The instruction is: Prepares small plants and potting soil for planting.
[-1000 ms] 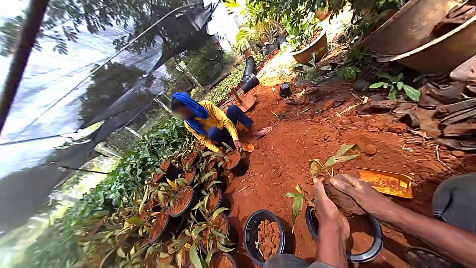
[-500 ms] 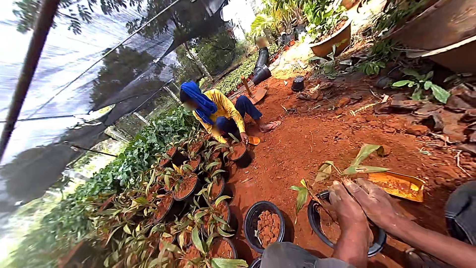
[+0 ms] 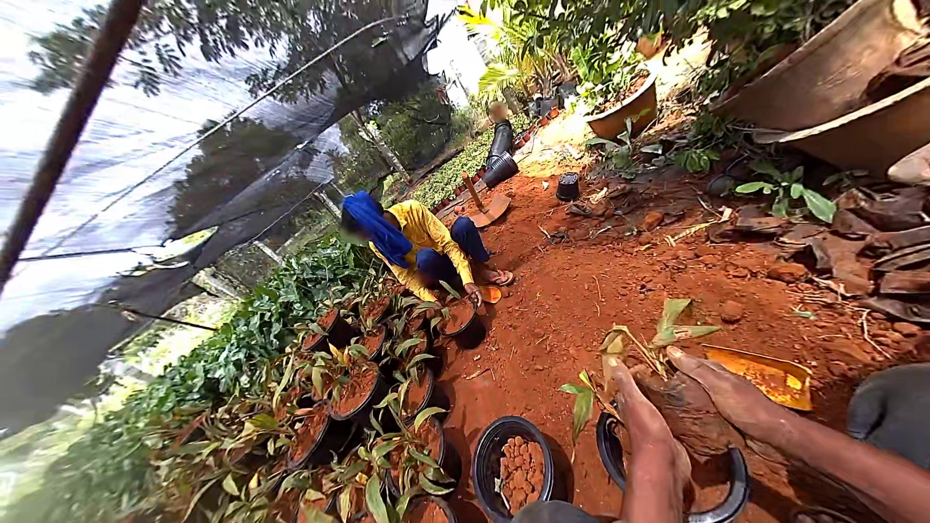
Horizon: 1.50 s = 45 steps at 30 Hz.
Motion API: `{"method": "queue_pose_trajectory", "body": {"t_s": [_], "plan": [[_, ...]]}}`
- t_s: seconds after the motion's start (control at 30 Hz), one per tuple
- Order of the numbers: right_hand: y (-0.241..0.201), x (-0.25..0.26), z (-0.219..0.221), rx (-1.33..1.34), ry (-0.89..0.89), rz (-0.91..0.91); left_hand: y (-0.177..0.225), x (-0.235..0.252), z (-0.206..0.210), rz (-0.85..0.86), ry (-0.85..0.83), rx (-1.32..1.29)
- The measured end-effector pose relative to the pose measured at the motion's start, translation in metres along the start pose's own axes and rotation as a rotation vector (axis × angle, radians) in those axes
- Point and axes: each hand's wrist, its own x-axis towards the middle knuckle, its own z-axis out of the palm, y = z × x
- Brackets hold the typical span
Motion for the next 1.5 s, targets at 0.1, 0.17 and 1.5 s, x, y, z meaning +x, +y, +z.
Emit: {"method": "queue_pose_trajectory", "body": {"t_s": [0.1,0.17,1.5], "plan": [[0.006,-0.005,0.005,-0.058,-0.074,-0.007,-0.006,0.0,-0.004,-0.087,-0.013,-0.024],[0.01,-0.004,0.006,-0.163,-0.019,-0.027,-0.01,-0.002,-0.003,-0.111,-0.036,-0.015],[0.011,0.012,-0.005,-0.118,-0.044,0.013,0.0,0.006,0.0,-0.034,0.165,-0.346]]}}
